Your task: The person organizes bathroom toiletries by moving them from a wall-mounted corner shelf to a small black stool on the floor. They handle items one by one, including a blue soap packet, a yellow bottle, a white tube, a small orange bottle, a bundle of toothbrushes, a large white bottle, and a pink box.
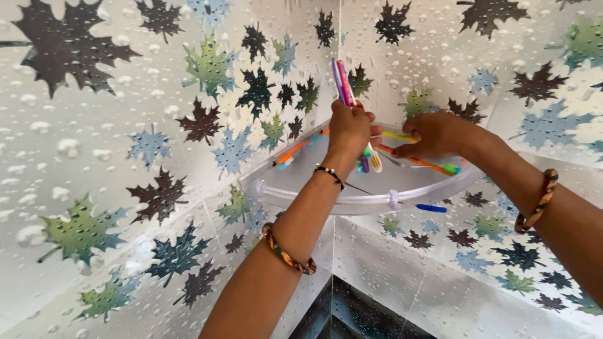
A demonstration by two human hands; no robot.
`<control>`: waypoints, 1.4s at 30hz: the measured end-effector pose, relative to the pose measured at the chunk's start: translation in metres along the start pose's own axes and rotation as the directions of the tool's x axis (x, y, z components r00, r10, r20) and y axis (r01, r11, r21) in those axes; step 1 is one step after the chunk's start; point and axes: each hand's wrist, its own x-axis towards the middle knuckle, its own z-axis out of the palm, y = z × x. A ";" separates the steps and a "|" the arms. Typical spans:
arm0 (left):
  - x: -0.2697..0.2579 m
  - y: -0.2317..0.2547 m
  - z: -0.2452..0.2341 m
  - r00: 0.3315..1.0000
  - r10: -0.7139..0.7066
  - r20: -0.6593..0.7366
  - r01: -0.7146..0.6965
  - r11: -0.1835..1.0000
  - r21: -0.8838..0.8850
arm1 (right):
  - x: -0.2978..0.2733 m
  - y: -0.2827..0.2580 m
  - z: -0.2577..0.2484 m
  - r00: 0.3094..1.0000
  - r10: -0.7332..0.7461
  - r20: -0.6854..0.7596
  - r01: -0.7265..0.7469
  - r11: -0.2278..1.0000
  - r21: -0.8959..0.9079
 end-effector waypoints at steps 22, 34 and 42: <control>-0.002 0.002 -0.005 0.999 -0.052 0.014 0.053 0.997 -0.052 | 0.008 0.002 0.013 0.999 0.050 0.015 -0.049 0.998 -0.026; 0.001 0.002 -0.004 0.999 -0.034 0.022 0.035 0.997 -0.064 | 0.004 -0.003 0.011 0.994 -0.110 0.007 0.110 0.993 -0.049; 0.007 -0.005 -0.004 1.000 -0.008 0.008 0.009 0.996 -0.092 | 0.003 -0.022 -0.014 0.940 -0.030 -0.340 0.097 0.979 0.182</control>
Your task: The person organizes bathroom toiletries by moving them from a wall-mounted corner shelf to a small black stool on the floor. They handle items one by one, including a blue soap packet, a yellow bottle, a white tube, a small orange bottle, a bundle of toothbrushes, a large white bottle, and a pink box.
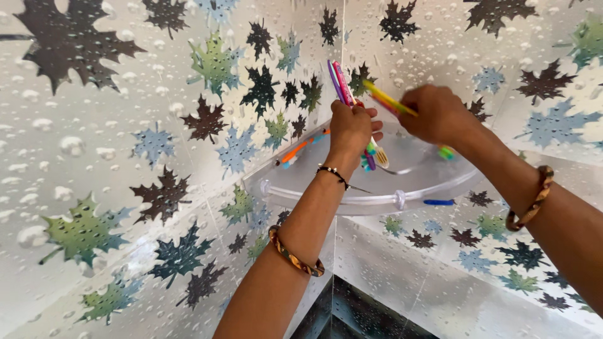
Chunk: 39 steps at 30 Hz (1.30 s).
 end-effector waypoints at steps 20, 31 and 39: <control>0.018 -0.010 -0.001 0.938 0.347 0.013 -0.331 0.903 -0.275 | -0.010 -0.070 -0.026 0.944 -0.247 -0.220 0.291 0.936 0.200; -0.012 0.021 -0.006 0.970 0.235 0.061 -0.204 0.926 -0.318 | 0.008 -0.057 -0.018 0.994 -0.028 -0.102 0.089 0.744 0.663; 0.005 0.003 -0.004 0.929 0.368 -0.031 -0.358 0.877 -0.321 | 0.000 -0.058 -0.006 0.886 -0.295 -0.358 0.347 0.934 0.089</control>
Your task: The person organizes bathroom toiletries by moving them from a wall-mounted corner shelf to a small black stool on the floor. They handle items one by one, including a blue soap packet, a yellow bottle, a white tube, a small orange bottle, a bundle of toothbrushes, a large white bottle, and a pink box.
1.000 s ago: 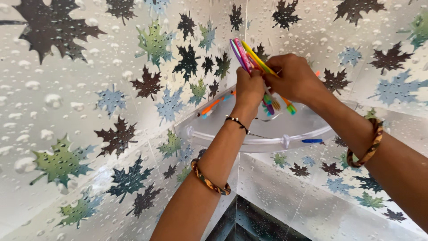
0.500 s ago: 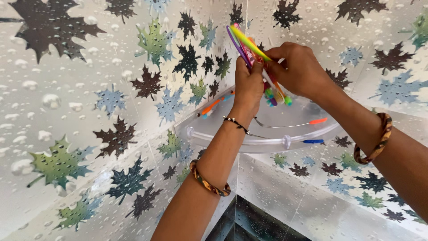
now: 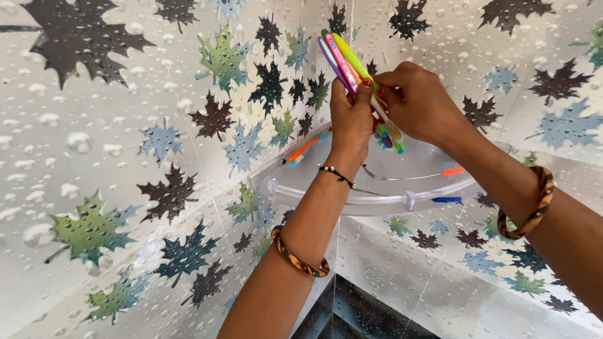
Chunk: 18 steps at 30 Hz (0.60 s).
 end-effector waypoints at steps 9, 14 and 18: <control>0.000 0.003 -0.001 0.996 -0.070 0.050 0.076 0.988 -0.132 | 0.003 -0.008 -0.012 0.874 0.373 0.312 -0.468 0.819 0.331; 0.000 -0.005 0.001 0.980 -0.076 0.181 0.099 0.988 -0.120 | -0.001 0.001 -0.010 0.950 0.262 0.171 -0.304 0.903 0.304; 0.005 -0.005 -0.001 0.992 -0.051 0.117 0.053 0.998 -0.015 | -0.001 0.000 -0.006 0.965 0.155 0.210 -0.192 0.966 0.171</control>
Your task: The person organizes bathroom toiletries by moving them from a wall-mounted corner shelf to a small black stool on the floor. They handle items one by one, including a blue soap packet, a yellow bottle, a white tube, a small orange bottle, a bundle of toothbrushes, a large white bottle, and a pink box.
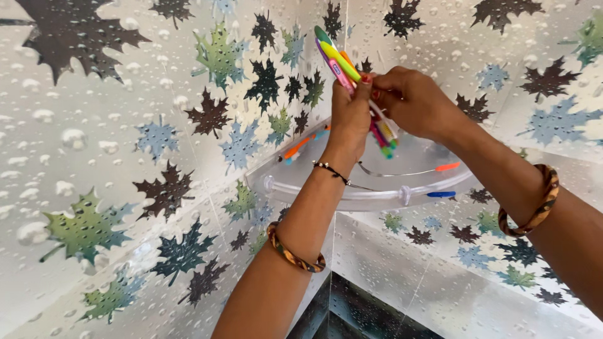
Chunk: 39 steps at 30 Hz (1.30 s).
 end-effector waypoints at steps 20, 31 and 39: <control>-0.014 0.107 -0.064 0.952 0.296 0.076 -0.275 0.719 0.638 | 0.037 -0.019 0.106 0.926 -0.101 0.363 0.198 0.950 -0.241; -0.026 0.111 -0.056 0.928 0.365 0.069 -0.324 0.704 0.632 | 0.023 -0.017 0.072 0.931 -0.268 0.246 0.309 0.940 -0.146; -0.036 0.129 -0.030 0.811 0.584 0.032 -0.489 0.648 0.584 | 0.019 -0.018 0.047 0.979 -0.185 0.090 0.193 0.977 -0.090</control>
